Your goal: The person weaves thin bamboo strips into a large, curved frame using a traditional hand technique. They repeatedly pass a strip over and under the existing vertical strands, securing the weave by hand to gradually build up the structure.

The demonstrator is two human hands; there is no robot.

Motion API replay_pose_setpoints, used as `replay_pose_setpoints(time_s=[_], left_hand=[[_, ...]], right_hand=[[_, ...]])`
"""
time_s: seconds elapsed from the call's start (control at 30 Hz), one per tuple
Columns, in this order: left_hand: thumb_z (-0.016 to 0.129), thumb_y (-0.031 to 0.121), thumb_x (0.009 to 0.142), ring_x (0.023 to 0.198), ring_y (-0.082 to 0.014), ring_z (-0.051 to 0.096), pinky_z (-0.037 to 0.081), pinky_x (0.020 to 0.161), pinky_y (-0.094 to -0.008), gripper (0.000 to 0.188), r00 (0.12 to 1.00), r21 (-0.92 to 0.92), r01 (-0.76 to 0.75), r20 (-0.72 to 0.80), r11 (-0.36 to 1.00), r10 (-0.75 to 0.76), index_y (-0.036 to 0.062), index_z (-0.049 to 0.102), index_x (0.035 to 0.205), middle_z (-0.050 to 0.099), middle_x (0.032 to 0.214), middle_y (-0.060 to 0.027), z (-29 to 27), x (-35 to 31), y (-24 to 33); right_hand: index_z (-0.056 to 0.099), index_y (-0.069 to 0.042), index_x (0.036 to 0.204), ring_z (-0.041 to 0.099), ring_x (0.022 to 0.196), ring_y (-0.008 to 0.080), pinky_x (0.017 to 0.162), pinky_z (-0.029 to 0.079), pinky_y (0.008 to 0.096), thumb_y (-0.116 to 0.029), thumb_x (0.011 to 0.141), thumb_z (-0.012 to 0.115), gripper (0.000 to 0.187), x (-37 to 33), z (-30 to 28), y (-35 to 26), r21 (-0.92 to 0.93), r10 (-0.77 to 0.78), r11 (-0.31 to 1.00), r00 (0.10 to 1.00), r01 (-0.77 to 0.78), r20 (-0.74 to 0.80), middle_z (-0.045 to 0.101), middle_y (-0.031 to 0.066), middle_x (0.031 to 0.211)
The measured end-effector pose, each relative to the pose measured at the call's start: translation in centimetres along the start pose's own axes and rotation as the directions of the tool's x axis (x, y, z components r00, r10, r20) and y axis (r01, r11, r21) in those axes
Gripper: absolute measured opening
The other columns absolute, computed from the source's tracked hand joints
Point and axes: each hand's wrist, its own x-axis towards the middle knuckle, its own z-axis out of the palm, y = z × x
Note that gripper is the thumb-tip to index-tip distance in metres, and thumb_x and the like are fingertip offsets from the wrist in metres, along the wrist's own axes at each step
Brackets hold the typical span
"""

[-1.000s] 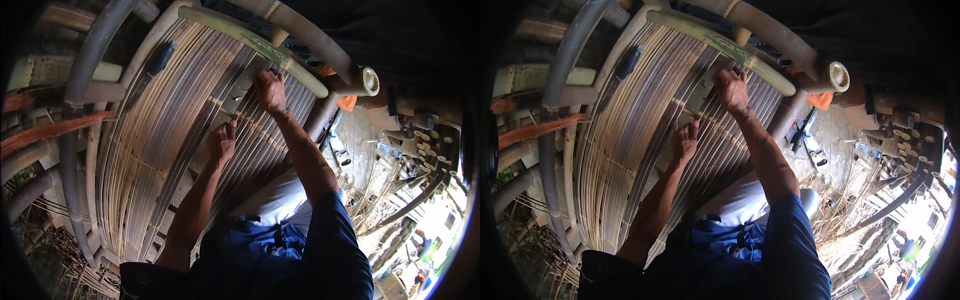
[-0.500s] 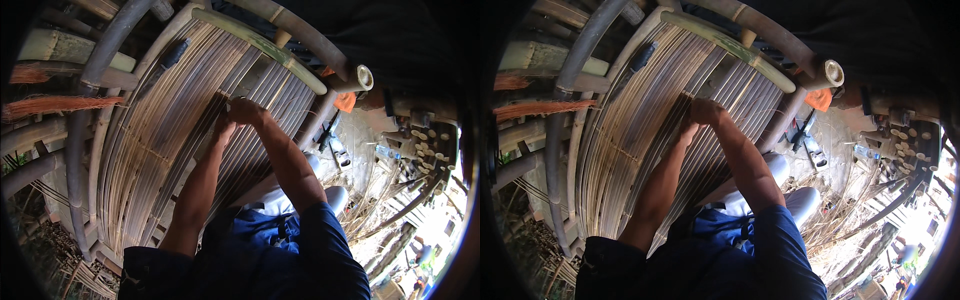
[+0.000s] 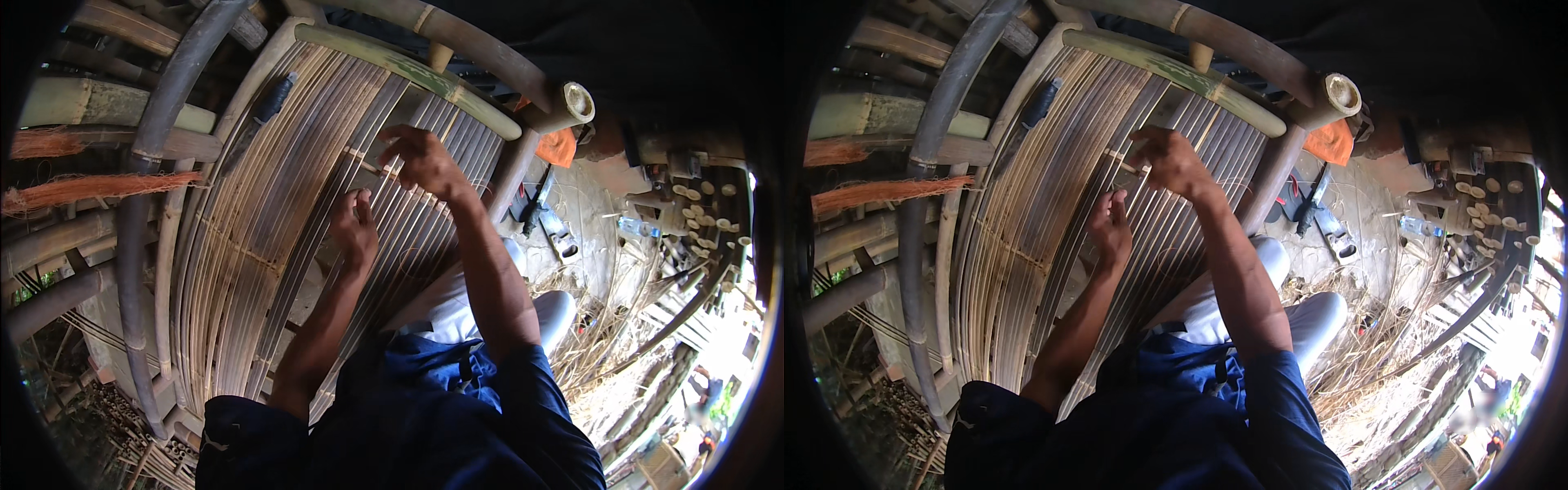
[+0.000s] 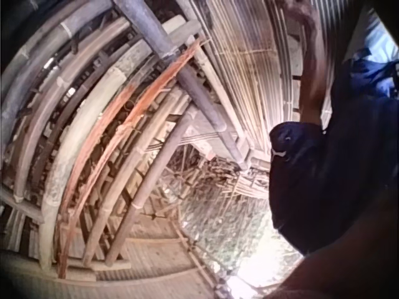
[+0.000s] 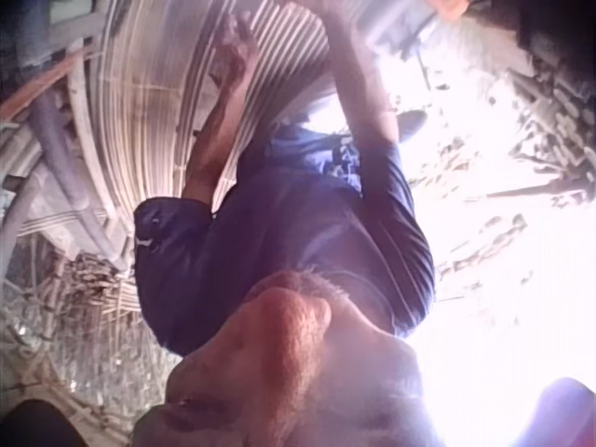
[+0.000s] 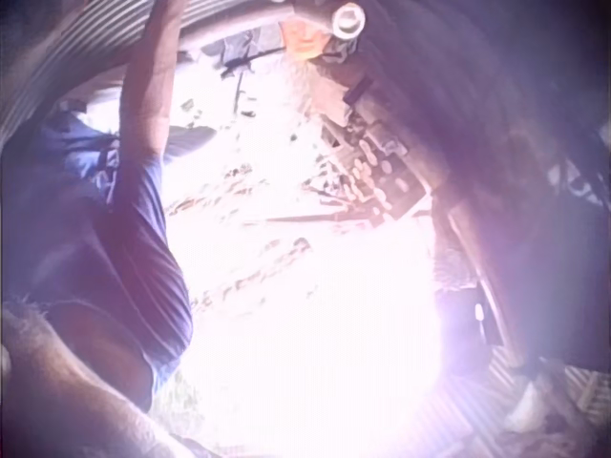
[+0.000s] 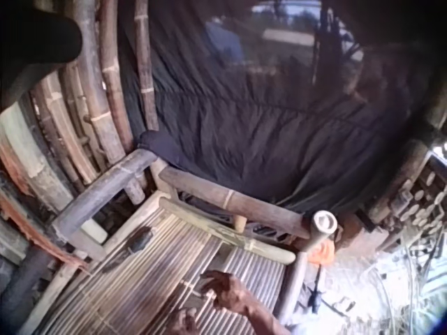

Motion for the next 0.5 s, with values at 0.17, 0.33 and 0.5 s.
replay_pose_setpoints(time_s=[0.17, 0.33, 0.5], left_hand=[[0.057, 0.018, 0.099, 0.093, -0.0220, 0.065, 0.051, 0.082, -0.0340, 0.023, 0.951, -0.255, -0.295, 0.016, 0.921, 0.309, 0.0001, 0.062, 0.113, 0.067, 0.103, -0.0120, -4.0, 1.2, 10.7], [0.061, 0.028, 0.096, 0.101, -0.0281, 0.066, 0.053, 0.087, -0.0389, 0.039, 0.976, -0.042, 0.155, 0.163, 0.987, -0.147, 0.0034, 0.054, 0.126, 0.066, 0.111, -0.0164, -2.2, 1.9, 4.7], [0.047, 0.050, 0.098, 0.115, -0.0391, 0.059, 0.049, 0.096, -0.0456, 0.067, 0.848, 0.153, 0.347, 0.370, 0.925, -0.379, 0.0006, 0.041, 0.143, 0.060, 0.124, -0.0264, 1.9, 1.6, -2.2]], right_hand=[[0.049, 0.001, 0.137, 0.071, 0.087, 0.0246, 0.083, 0.056, 0.0378, -0.018, 0.077, 0.075, 0.069, -3.1, 1.5, 1.9, -0.108, -0.081, 0.989, 0.981, 0.101, 0.176, 0.070, 0.0188, 0.104], [0.067, -0.007, 0.109, 0.068, 0.095, 0.0338, 0.077, 0.053, 0.0417, -0.009, 0.081, 0.060, 0.029, -9.9, -8.2, 0.0, -0.631, 0.086, 0.480, 0.749, -0.609, -0.657, 0.069, 0.0210, 0.102], [0.062, -0.004, 0.117, 0.048, 0.060, 0.0057, 0.054, 0.043, 0.0213, -0.026, 0.100, 0.054, 0.028, -25.5, -23.6, -6.7, 0.424, 0.115, 0.780, 0.561, 0.460, -0.820, 0.057, -0.0003, 0.076]])
